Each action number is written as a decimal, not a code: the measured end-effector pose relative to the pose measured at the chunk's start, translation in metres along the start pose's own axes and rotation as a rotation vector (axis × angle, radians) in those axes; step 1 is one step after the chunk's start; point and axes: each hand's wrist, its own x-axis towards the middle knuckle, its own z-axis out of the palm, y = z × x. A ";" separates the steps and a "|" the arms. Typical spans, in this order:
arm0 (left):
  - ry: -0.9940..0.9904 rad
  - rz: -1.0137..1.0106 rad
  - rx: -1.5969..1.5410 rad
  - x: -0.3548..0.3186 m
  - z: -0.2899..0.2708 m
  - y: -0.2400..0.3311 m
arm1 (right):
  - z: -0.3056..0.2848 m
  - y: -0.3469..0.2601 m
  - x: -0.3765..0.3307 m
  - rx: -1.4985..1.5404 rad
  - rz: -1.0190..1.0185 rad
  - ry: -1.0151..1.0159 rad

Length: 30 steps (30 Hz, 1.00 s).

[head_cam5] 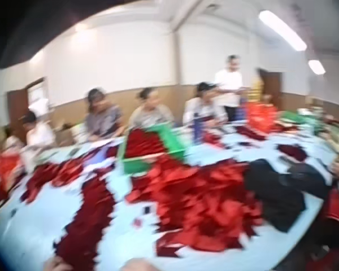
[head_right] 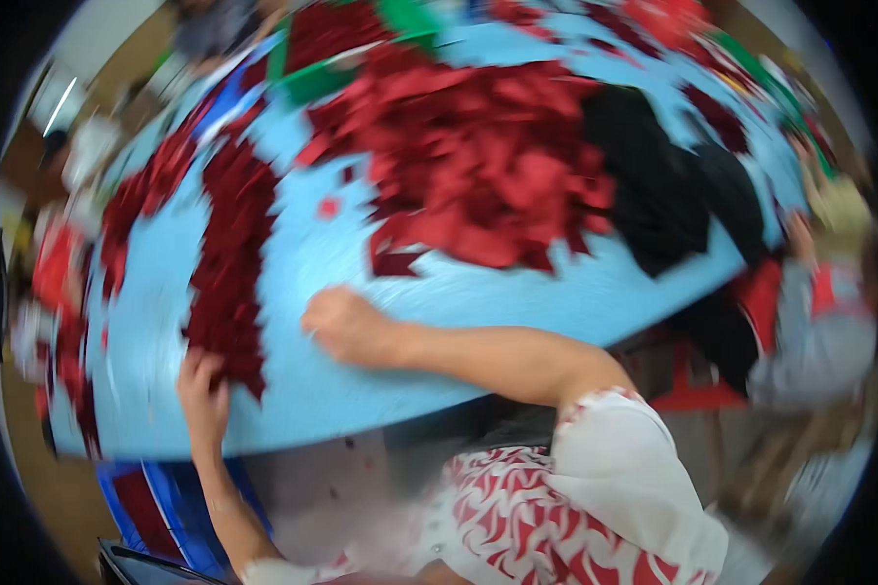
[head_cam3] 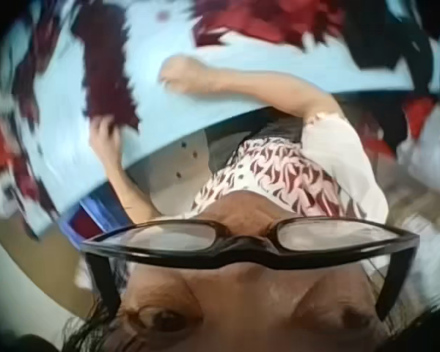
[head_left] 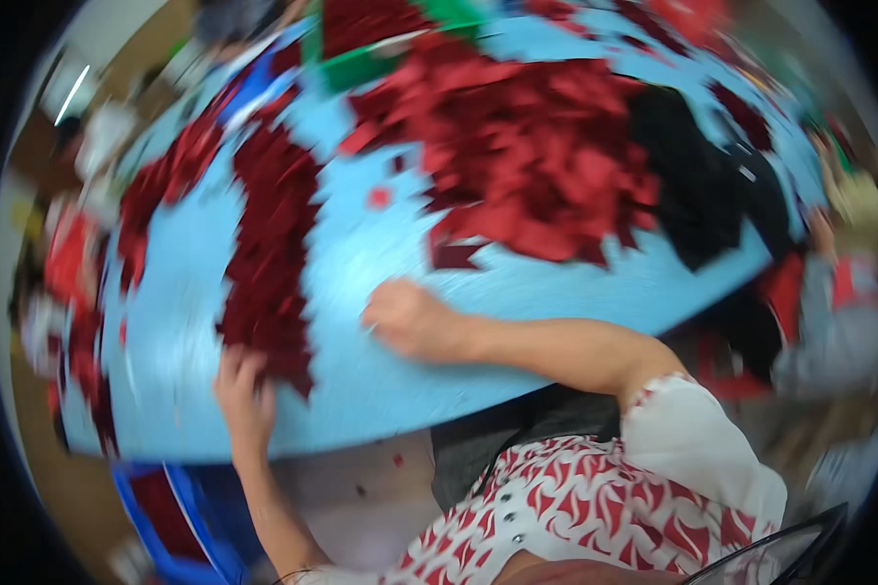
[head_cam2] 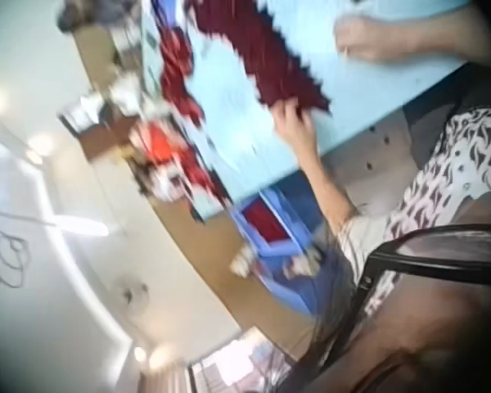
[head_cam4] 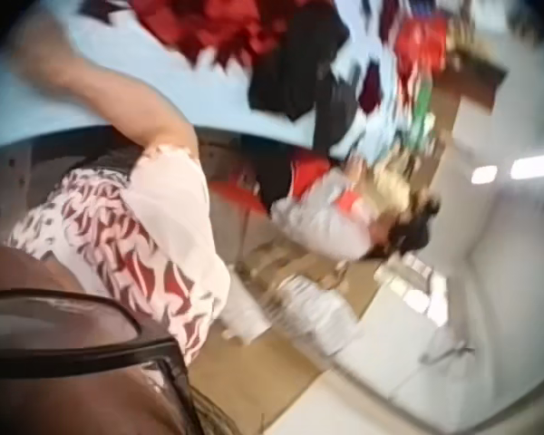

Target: The person folds ribbon strips into bows by hand, places the completed bows in a row on the table, and takes more ribbons from the pile to fold.

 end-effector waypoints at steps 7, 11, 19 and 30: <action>-0.050 -0.045 -0.031 -0.003 -0.013 0.019 | -0.003 -0.008 0.000 -0.016 0.060 0.027; 0.014 -0.145 -0.217 -0.006 -0.007 0.015 | -0.002 -0.007 -0.001 0.014 0.075 0.030; 0.109 0.033 -0.107 0.009 -0.012 0.032 | 0.003 -0.008 0.002 -0.004 0.098 -0.029; 0.216 0.085 -0.168 0.032 -0.001 0.128 | 0.001 -0.006 0.003 0.127 0.168 0.068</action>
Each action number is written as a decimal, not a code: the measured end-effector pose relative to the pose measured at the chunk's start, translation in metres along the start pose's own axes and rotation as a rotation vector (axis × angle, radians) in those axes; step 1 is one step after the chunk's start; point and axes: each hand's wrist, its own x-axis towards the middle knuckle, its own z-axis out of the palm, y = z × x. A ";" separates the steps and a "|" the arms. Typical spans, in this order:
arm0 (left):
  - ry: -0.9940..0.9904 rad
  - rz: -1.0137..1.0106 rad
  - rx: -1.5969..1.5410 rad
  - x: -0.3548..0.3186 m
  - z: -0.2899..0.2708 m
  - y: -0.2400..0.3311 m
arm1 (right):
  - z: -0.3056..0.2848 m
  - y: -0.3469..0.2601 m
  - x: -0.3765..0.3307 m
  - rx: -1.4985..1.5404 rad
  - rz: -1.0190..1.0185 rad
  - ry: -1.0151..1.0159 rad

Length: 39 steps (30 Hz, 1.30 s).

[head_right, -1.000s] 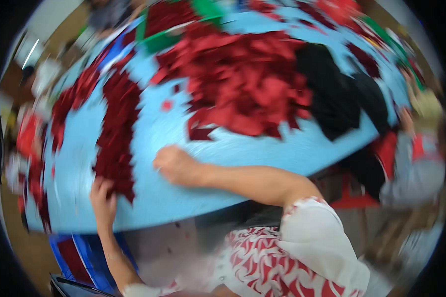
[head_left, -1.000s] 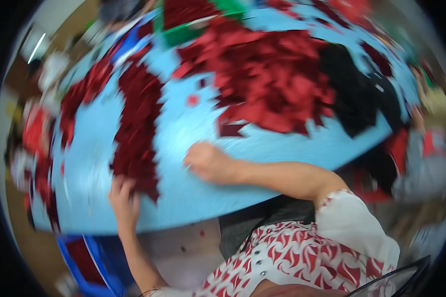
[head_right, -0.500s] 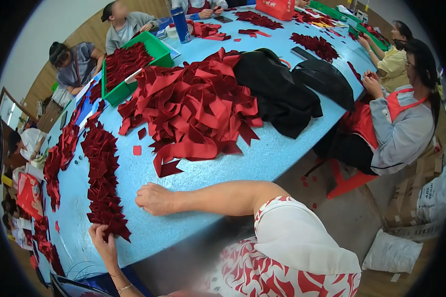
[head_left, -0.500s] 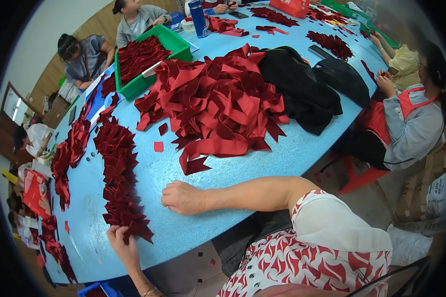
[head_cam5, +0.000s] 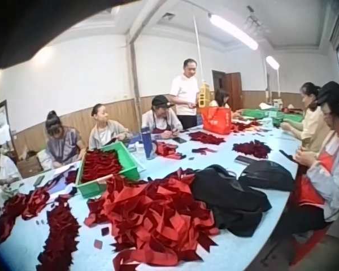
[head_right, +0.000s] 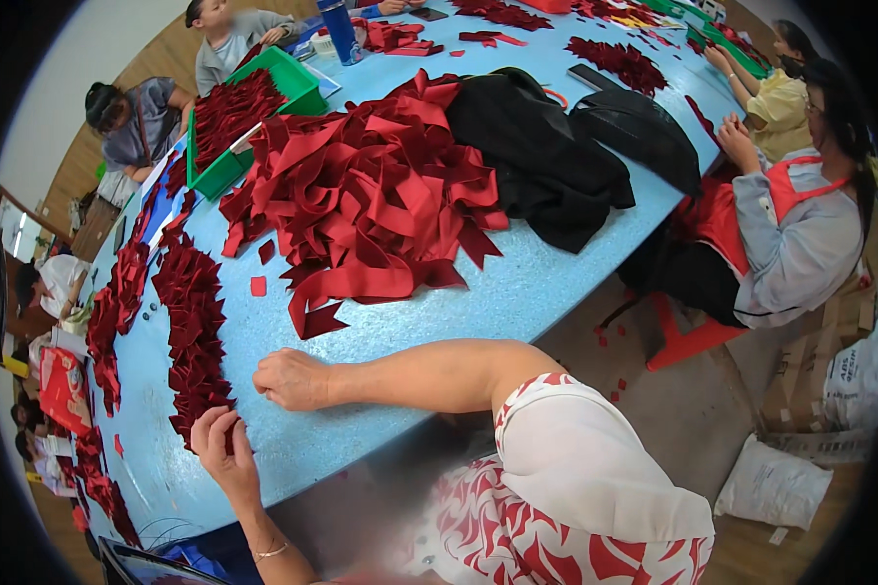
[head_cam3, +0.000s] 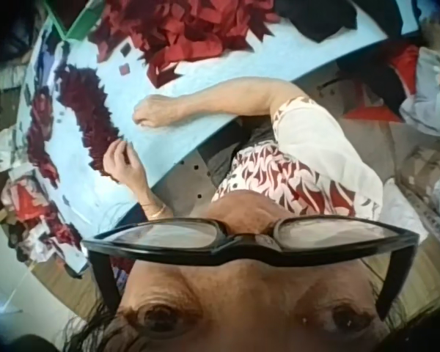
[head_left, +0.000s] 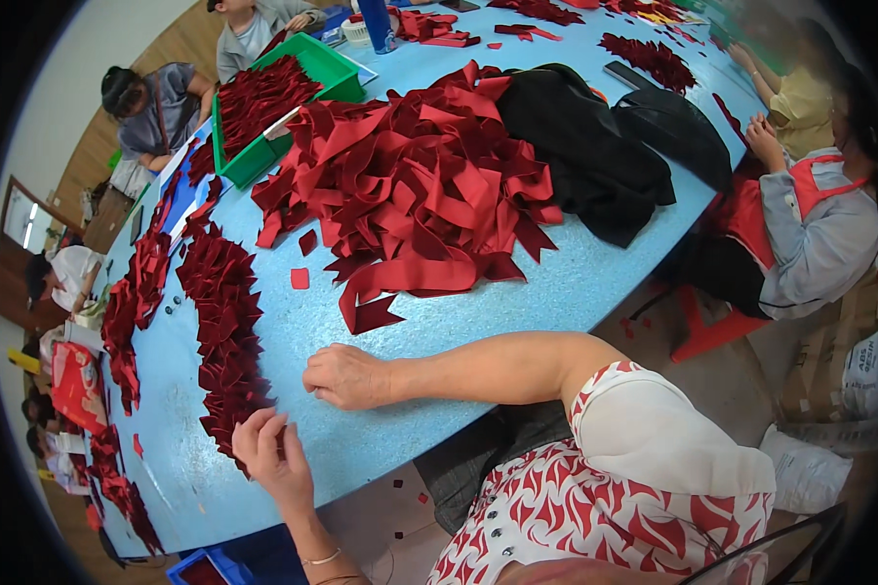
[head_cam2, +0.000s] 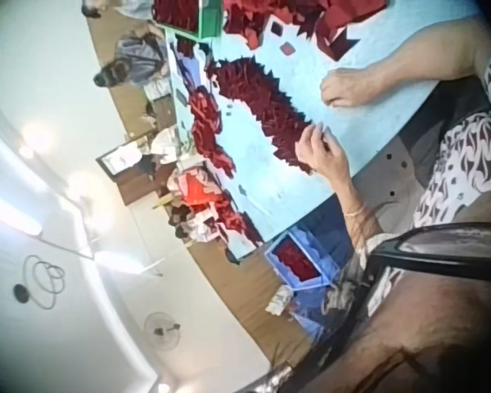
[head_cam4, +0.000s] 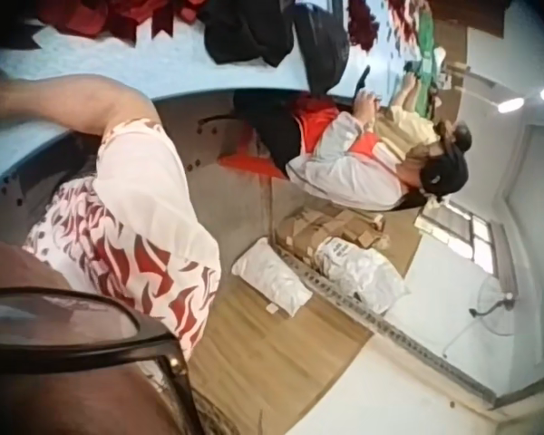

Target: The person folds ribbon strips into bows by hand, places the completed bows in a row on the table, and takes more ribbons from the pile to fold.

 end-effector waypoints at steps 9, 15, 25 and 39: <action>0.018 0.000 -0.327 0.064 0.075 0.047 | -0.018 0.026 0.008 0.290 0.304 0.328; 0.101 -0.198 -0.482 0.080 0.103 0.009 | -0.013 0.008 0.021 0.356 0.458 0.345; 0.200 -0.370 -0.649 0.066 0.147 -0.021 | -0.020 0.006 0.021 0.725 0.653 0.230; 0.296 -0.347 -0.554 0.065 0.156 -0.017 | -0.032 0.021 0.023 0.629 0.605 0.229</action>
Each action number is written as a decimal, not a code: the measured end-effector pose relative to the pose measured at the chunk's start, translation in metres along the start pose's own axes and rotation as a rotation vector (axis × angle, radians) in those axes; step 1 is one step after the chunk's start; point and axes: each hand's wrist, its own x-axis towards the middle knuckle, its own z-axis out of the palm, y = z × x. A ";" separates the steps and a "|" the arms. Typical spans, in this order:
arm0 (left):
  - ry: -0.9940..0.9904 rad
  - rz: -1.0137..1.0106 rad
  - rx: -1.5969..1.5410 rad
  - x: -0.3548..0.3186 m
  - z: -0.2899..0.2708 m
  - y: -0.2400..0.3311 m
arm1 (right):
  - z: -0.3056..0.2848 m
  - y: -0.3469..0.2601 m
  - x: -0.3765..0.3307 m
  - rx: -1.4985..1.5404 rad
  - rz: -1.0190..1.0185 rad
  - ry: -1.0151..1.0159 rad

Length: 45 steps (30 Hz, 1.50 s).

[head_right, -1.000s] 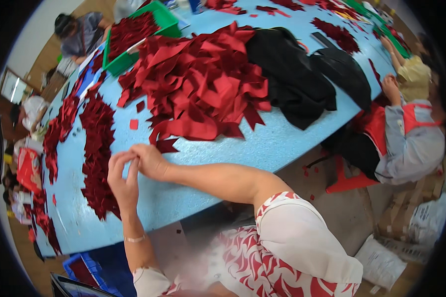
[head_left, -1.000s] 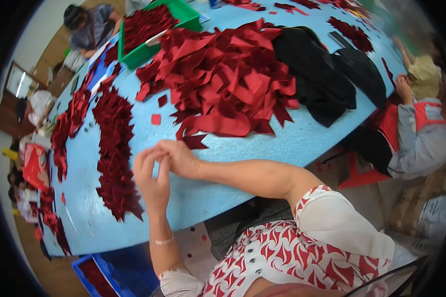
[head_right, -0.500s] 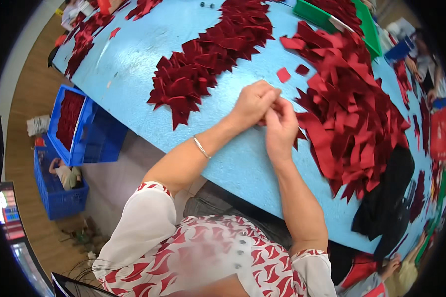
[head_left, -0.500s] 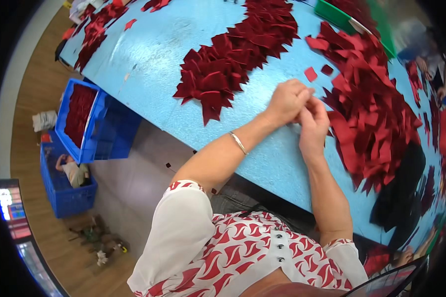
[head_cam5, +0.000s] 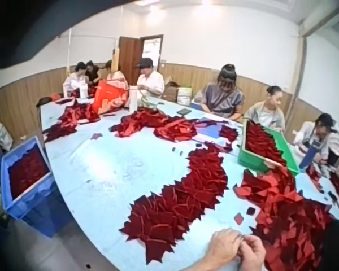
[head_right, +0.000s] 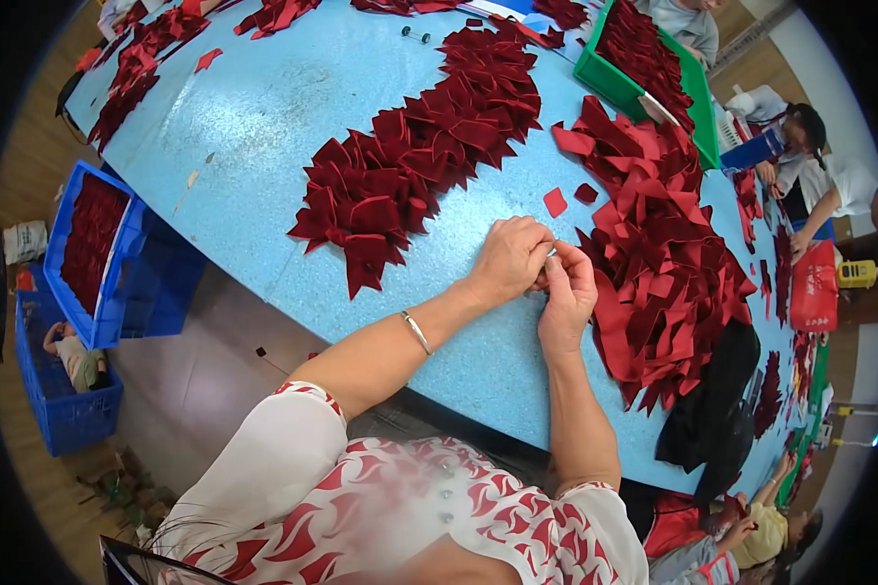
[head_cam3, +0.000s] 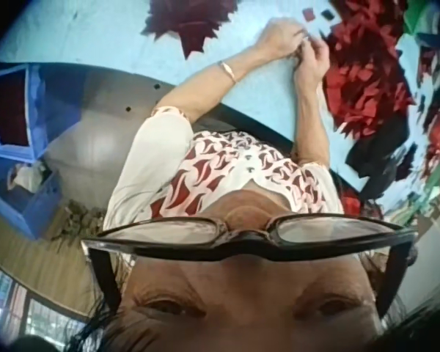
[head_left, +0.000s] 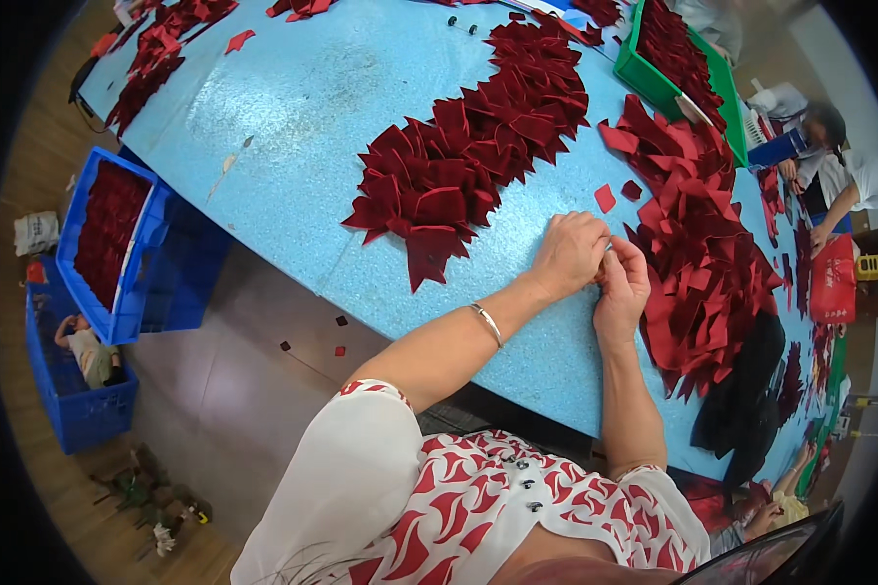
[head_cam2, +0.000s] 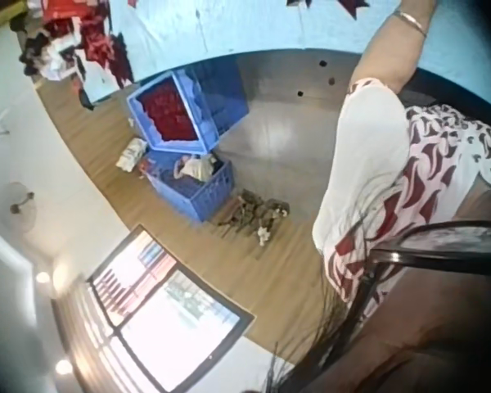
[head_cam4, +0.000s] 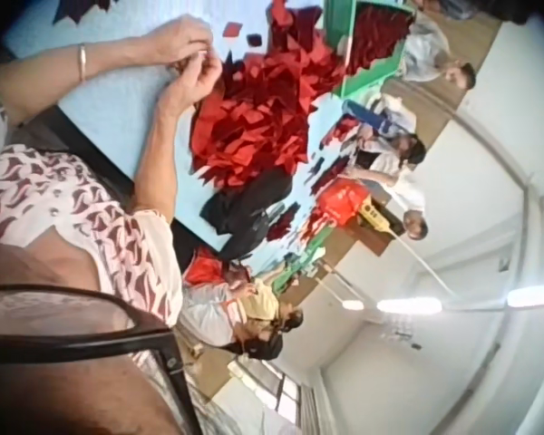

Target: The person folds ribbon strips into bows by hand, places the completed bows in a row on the table, and takes more ribbons from the pile to fold.

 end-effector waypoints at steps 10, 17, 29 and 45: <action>0.025 0.005 -0.043 -0.005 -0.010 -0.005 | 0.022 0.006 -0.009 -0.205 -0.107 0.068; -0.101 -0.033 -0.152 0.001 -0.006 -0.014 | 0.013 0.006 -0.016 -0.217 -0.095 0.045; -0.219 -0.199 -0.289 0.005 0.002 -0.009 | -0.067 -0.123 -0.150 -0.530 -0.387 0.065; -0.195 -0.272 -0.328 0.001 -0.013 -0.005 | -0.077 -0.264 -0.192 -0.408 -1.250 -0.223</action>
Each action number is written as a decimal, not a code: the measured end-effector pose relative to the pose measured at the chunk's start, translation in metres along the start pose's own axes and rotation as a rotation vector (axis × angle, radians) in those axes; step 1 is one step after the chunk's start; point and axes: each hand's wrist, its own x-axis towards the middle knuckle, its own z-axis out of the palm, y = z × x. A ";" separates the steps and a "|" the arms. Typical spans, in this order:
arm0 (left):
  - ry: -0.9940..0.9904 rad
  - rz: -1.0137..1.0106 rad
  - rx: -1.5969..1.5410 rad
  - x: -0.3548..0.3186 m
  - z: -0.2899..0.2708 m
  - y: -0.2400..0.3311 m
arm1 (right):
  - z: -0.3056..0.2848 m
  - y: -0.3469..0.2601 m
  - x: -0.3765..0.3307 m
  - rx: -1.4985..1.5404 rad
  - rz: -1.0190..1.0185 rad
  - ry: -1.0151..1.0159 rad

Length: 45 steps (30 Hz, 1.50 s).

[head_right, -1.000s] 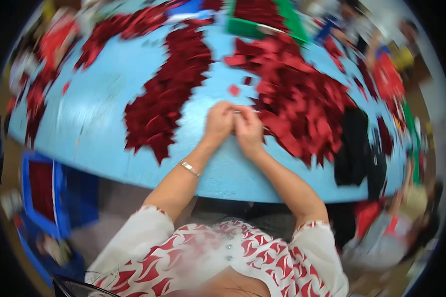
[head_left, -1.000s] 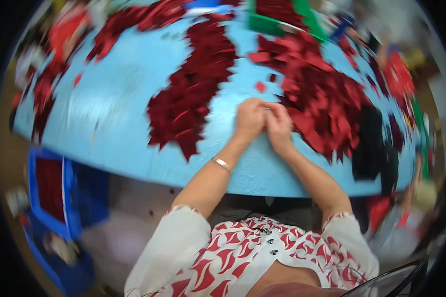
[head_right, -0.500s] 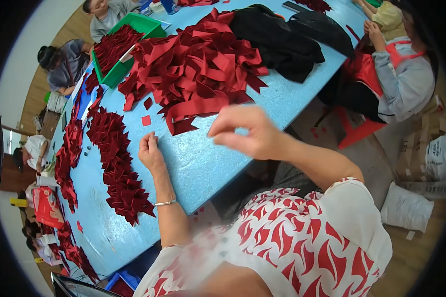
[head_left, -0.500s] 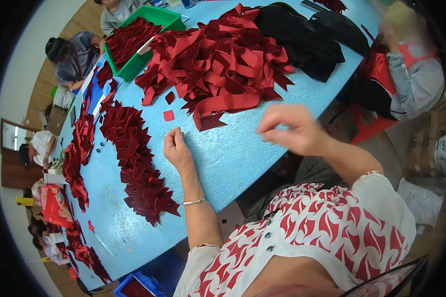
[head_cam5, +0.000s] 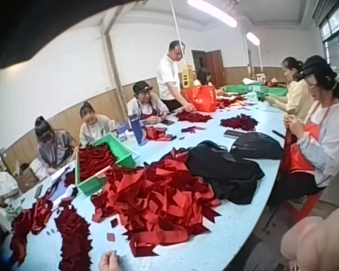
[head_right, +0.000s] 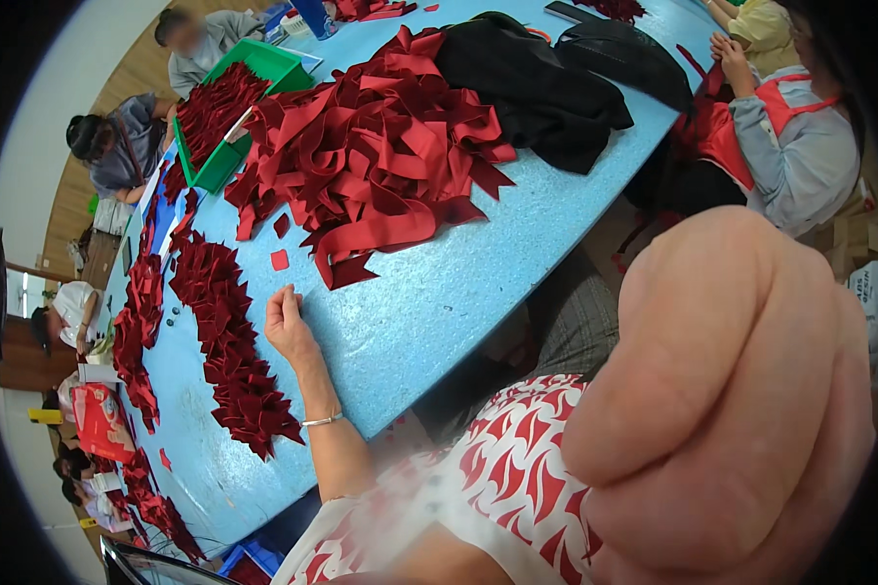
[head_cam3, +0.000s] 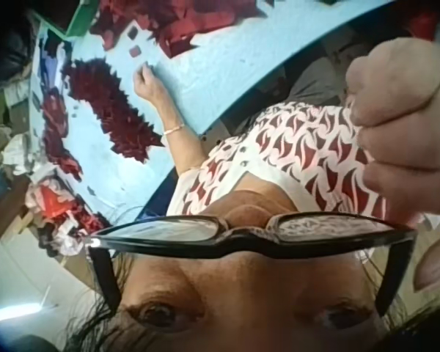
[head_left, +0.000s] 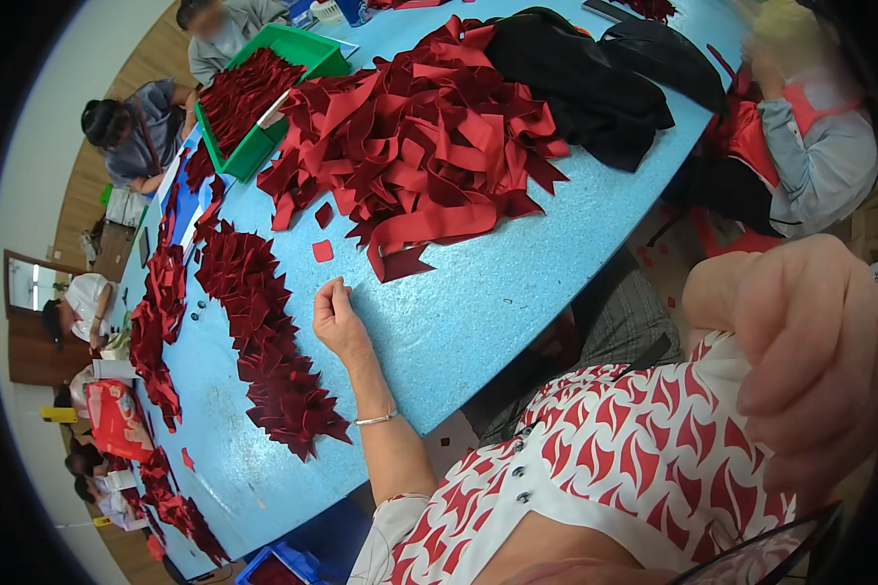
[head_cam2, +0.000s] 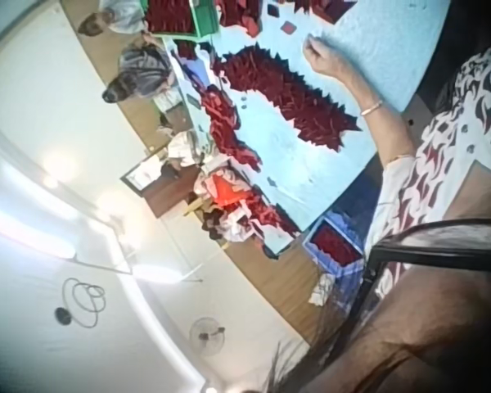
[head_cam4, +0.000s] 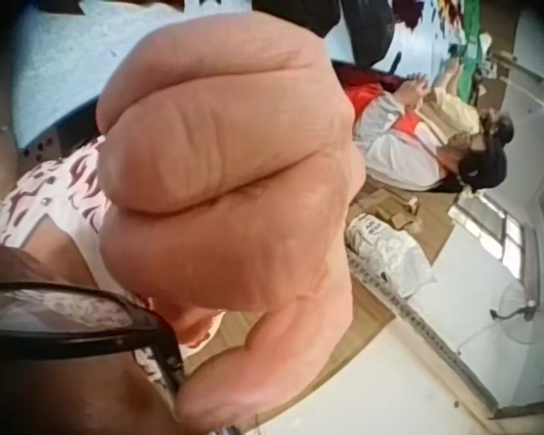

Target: The person folds ribbon strips into bows by hand, places the completed bows in a row on the table, and takes more ribbons from the pile to fold.

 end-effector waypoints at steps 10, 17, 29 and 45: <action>0.013 -0.004 0.010 -0.001 0.007 0.003 | -0.014 0.003 -0.015 0.009 0.010 0.039; 0.016 -0.023 0.133 0.002 0.012 0.001 | -0.020 0.009 -0.010 0.073 0.001 0.004; 0.094 0.151 0.255 -0.005 0.004 0.005 | 0.039 0.077 0.033 0.701 0.380 -0.418; 0.085 0.179 0.233 0.000 0.005 0.012 | 0.092 0.110 0.045 0.688 0.387 -0.214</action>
